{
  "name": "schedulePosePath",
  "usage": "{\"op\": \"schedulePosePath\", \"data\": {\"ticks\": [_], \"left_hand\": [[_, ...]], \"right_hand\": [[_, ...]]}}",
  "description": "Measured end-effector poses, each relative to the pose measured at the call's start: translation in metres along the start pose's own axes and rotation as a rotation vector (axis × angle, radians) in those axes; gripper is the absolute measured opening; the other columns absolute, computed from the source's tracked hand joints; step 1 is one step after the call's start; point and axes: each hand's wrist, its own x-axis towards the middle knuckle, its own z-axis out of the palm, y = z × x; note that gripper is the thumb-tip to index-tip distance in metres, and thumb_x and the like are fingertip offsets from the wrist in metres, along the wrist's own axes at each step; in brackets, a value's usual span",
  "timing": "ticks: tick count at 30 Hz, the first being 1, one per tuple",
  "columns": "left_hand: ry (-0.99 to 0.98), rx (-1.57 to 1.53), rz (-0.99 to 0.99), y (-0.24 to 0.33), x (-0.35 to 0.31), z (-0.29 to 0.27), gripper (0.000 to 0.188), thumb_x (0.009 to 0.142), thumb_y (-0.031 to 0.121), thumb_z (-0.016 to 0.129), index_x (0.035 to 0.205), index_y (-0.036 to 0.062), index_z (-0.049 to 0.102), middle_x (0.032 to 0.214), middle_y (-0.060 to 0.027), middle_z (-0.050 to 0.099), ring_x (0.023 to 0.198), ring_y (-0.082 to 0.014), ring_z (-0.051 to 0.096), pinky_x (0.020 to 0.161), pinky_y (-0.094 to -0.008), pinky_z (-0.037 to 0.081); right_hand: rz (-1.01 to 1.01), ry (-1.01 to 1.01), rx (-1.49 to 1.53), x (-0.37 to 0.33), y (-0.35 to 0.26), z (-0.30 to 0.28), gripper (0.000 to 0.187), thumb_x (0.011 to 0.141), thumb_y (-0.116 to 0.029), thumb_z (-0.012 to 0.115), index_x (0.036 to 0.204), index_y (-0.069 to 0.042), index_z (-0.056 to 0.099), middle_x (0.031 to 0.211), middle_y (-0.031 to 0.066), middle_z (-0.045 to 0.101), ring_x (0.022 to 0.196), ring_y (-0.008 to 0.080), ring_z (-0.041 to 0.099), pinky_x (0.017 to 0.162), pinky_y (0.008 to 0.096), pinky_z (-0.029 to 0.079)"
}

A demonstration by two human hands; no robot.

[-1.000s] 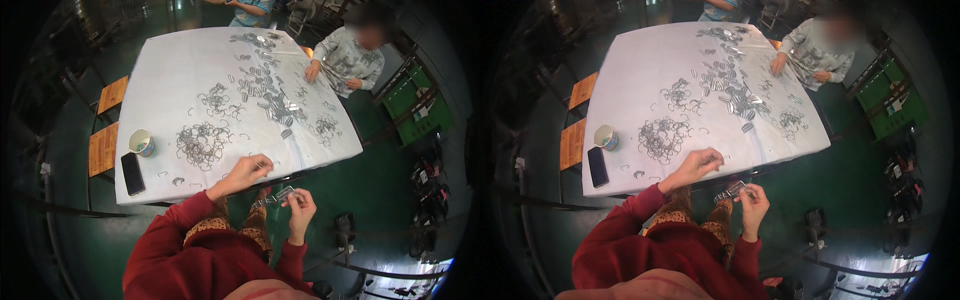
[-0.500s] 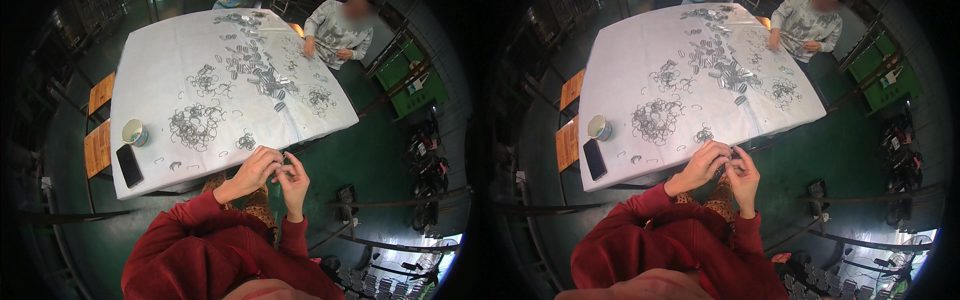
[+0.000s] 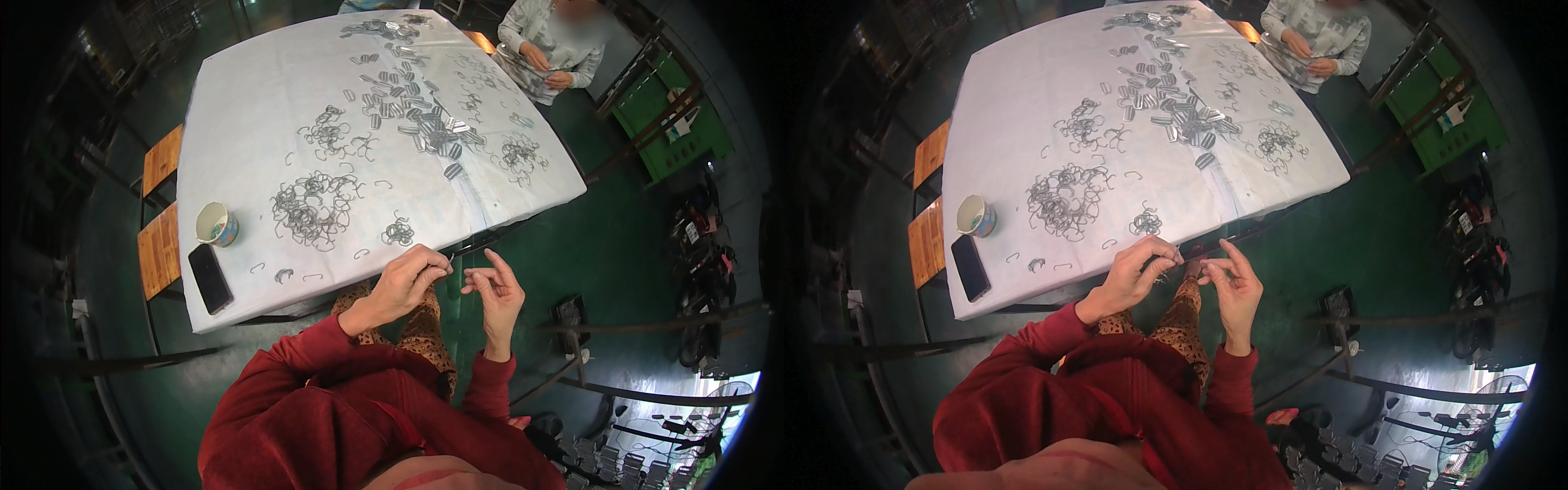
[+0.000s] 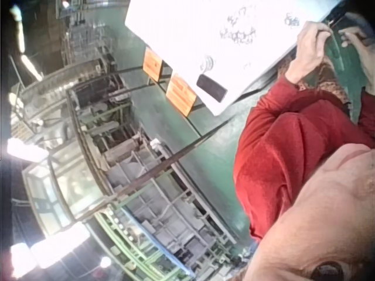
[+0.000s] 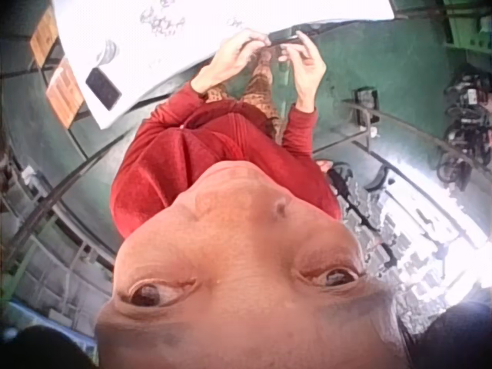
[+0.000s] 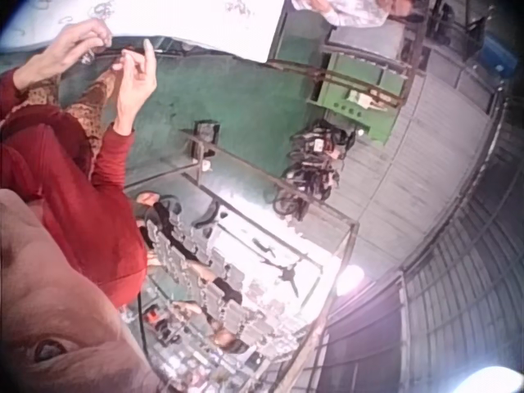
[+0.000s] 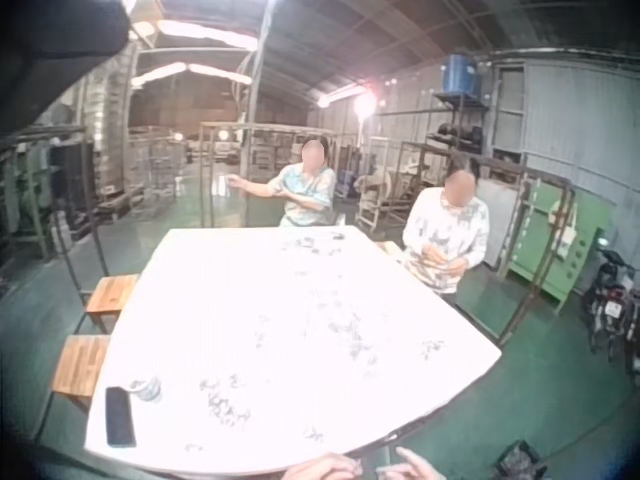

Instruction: The person assembles small metal components by hand at a table. They repeatedly pick up a metal clip and a wire loop, connect them, and place the assembled unit on the table. Other people are also working at the same table.

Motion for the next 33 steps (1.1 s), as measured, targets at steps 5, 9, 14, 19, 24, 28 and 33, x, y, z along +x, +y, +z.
{"op": "schedulePosePath", "data": {"ticks": [5,9,14,19,24,28,33], "left_hand": [[-0.010,-0.003,-0.002,0.002,0.000,-0.001,0.005,0.087,-0.001,0.056,0.092,-0.0006,0.056,0.086,-0.0109,0.060,0.076,-0.0213,0.059,0.068,-0.0305,0.048],[-0.014,0.017,0.037,0.003,0.000,-0.002,0.003,0.088,-0.001,0.054,0.090,-0.0001,0.055,0.086,-0.0102,0.061,0.076,-0.0181,0.058,0.068,-0.0286,0.048],[-0.013,0.010,0.021,0.007,-0.002,-0.003,0.004,0.087,-0.003,0.054,0.090,-0.0003,0.054,0.086,-0.0107,0.061,0.077,-0.0182,0.059,0.069,-0.0288,0.048],[0.009,0.026,0.082,0.007,-0.001,-0.002,0.005,0.086,-0.004,0.055,0.089,-0.0004,0.055,0.086,-0.0108,0.061,0.077,-0.0181,0.059,0.069,-0.0291,0.049],[-0.009,0.010,0.032,0.009,-0.005,-0.001,0.007,0.084,-0.003,0.057,0.091,-0.0010,0.056,0.085,-0.0113,0.062,0.078,-0.0223,0.060,0.069,-0.0312,0.049],[-0.013,-0.002,0.008,0.010,-0.006,-0.002,0.008,0.083,-0.002,0.059,0.091,-0.0011,0.056,0.086,-0.0117,0.062,0.078,-0.0245,0.060,0.069,-0.0321,0.049],[-0.022,0.007,0.038,0.010,-0.003,-0.002,0.008,0.083,-0.003,0.059,0.090,-0.0009,0.056,0.086,-0.0118,0.062,0.078,-0.0246,0.060,0.069,-0.0322,0.049]], "right_hand": [[-0.003,-0.010,0.034,0.000,-0.001,0.005,0.036,0.086,0.002,0.060,0.122,0.006,0.051,0.089,0.0131,0.066,0.069,0.0130,0.062,0.065,0.0249,0.053],[0.002,-0.021,0.050,0.000,-0.001,0.009,0.035,0.087,0.002,0.059,0.121,0.005,0.052,0.088,0.0128,0.066,0.070,0.0126,0.062,0.065,0.0249,0.053],[-0.014,-0.004,-0.028,-0.001,-0.005,0.007,0.033,0.086,0.000,0.060,0.119,0.005,0.054,0.088,0.0112,0.066,0.069,0.0118,0.060,0.064,0.0236,0.051],[-0.030,-0.005,-0.050,-0.002,-0.010,0.007,0.033,0.086,0.000,0.060,0.118,0.004,0.055,0.088,0.0097,0.066,0.068,0.0107,0.059,0.063,0.0223,0.049],[-0.013,-0.002,-0.030,-0.006,-0.008,0.005,0.032,0.086,0.001,0.061,0.118,0.003,0.056,0.088,0.0096,0.067,0.069,0.0103,0.059,0.064,0.0218,0.049],[-0.003,0.005,-0.018,-0.005,-0.010,0.007,0.032,0.086,0.001,0.061,0.117,0.003,0.057,0.089,0.0096,0.067,0.070,0.0098,0.059,0.064,0.0211,0.049],[0.001,0.011,-0.034,-0.005,-0.011,0.007,0.030,0.086,0.000,0.061,0.116,0.003,0.058,0.088,0.0098,0.067,0.070,0.0093,0.059,0.063,0.0210,0.049]]}}
